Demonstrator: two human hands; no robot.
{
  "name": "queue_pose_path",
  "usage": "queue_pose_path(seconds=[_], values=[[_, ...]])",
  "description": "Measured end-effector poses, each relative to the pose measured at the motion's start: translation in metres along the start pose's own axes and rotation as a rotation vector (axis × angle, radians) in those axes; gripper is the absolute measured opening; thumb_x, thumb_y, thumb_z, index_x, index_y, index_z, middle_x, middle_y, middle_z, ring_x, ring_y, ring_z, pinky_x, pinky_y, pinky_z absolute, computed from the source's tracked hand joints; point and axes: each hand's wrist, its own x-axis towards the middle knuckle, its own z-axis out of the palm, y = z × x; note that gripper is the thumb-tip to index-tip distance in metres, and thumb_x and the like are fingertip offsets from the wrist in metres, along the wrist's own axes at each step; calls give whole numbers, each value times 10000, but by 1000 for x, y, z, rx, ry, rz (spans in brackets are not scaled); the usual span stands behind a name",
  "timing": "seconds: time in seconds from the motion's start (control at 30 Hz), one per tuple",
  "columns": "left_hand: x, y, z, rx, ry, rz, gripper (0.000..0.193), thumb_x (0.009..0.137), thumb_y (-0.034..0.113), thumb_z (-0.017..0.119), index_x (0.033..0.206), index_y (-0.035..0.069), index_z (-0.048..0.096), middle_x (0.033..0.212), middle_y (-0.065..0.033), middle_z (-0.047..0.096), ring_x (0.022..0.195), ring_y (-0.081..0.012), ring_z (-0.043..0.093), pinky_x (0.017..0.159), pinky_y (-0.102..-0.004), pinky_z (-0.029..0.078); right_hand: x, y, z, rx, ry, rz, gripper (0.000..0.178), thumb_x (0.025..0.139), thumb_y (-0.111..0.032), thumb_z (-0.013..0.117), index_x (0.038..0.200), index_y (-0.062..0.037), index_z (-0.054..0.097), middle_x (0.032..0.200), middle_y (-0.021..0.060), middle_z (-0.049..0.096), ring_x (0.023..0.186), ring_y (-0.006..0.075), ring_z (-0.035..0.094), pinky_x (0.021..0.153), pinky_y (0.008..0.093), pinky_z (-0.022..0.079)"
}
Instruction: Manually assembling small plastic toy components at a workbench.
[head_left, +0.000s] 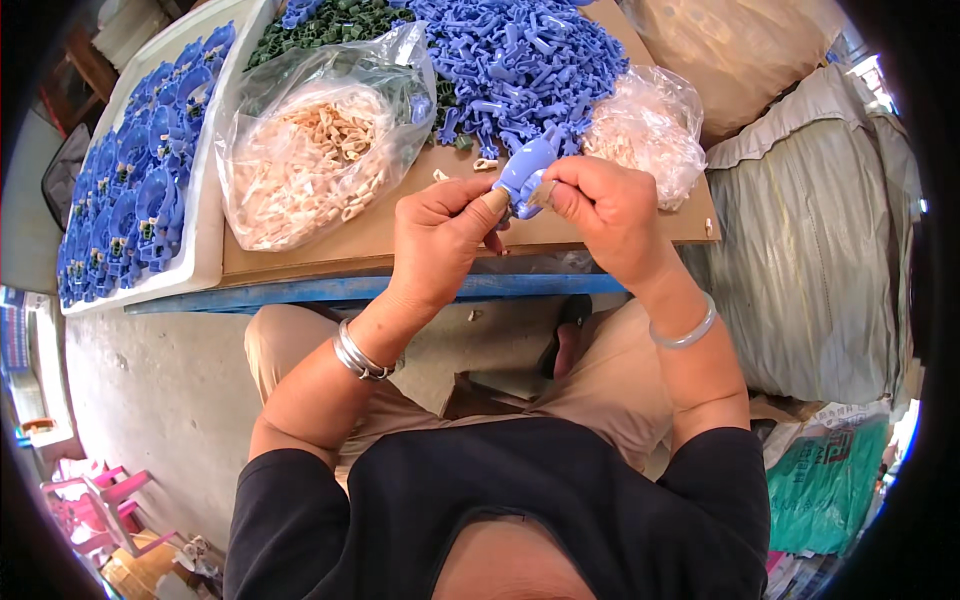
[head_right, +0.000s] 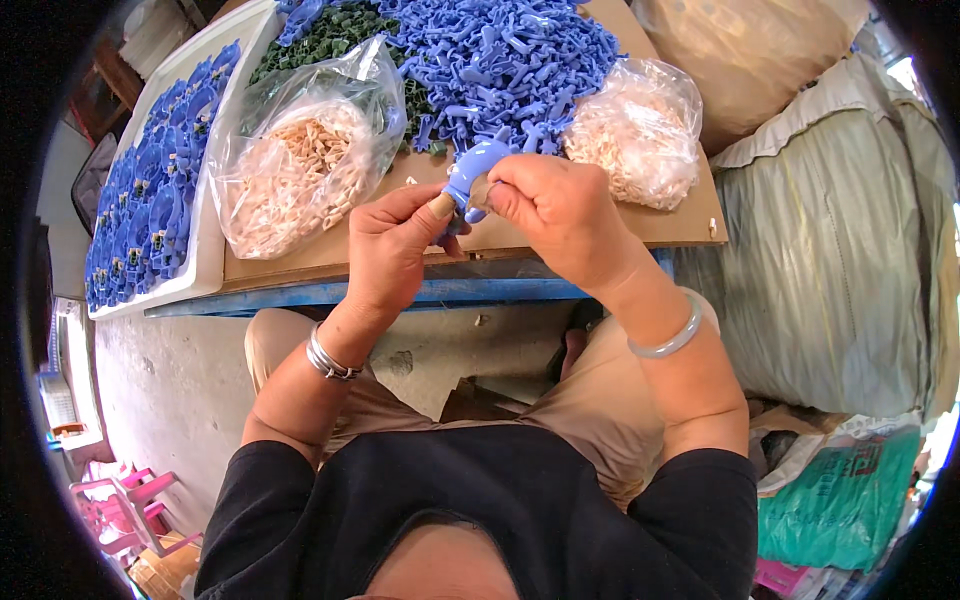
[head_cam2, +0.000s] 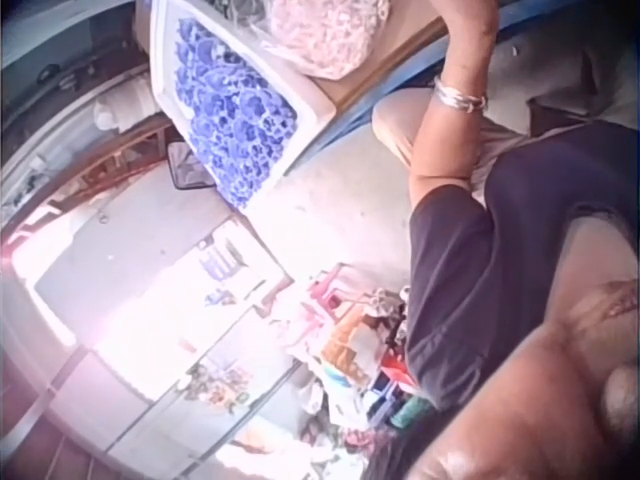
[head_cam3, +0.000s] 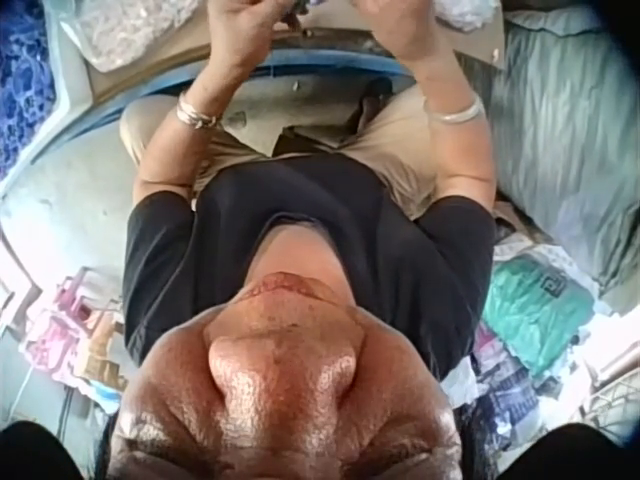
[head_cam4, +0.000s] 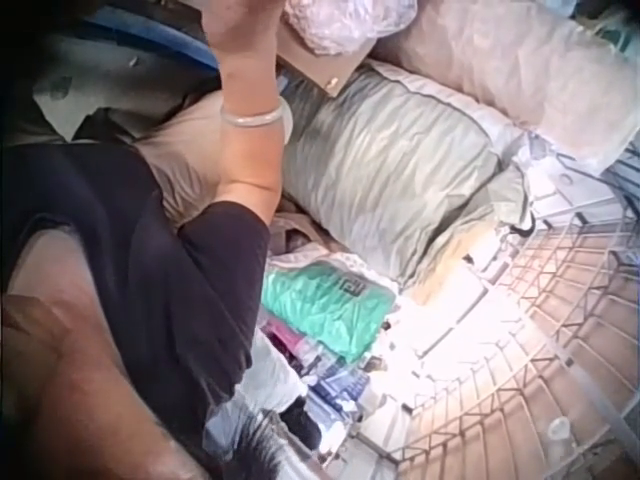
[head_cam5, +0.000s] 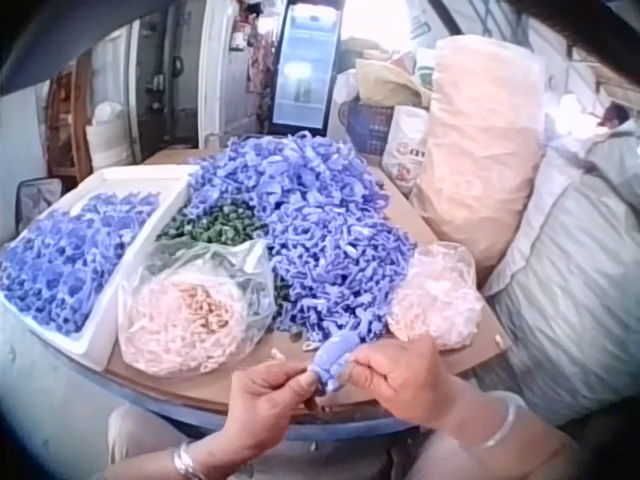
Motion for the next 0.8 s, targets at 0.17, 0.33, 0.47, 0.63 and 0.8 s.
queue_pose_path(seconds=[0.17,0.33,0.47,0.63,0.8], values=[[3,5,-4,-273,-15,-275,196,815,82,526,921,-76,575,743,-131,591,583,-184,575,460,-247,461,5,3,0,-196,41,-280,97,768,-55,582,845,4,588,679,100,588,552,187,559,497,253,437],[8,-1,-12,-573,-35,-542,194,829,76,476,921,-87,530,745,-167,564,534,-251,553,437,-291,463,7,9,16,-197,121,-258,129,752,-33,588,876,4,593,702,109,595,567,188,569,512,257,446],[11,2,-13,-697,-41,-649,206,840,109,449,939,-68,489,773,-191,557,575,-315,556,449,-314,464,8,12,12,-172,95,-241,165,726,25,576,888,0,599,717,102,582,589,182,555,520,251,440],[11,1,-15,-696,-2,-683,211,848,94,431,932,-91,486,762,-193,552,534,-294,546,441,-321,470,14,6,4,-163,37,-368,236,663,70,592,886,-6,609,750,80,538,653,171,521,560,242,426],[11,3,-14,-666,-25,-674,201,838,85,435,907,-96,487,740,-194,550,520,-296,548,415,-310,458,15,14,6,-96,-88,-392,260,640,79,605,880,-19,621,756,70,525,676,167,509,582,244,417]])
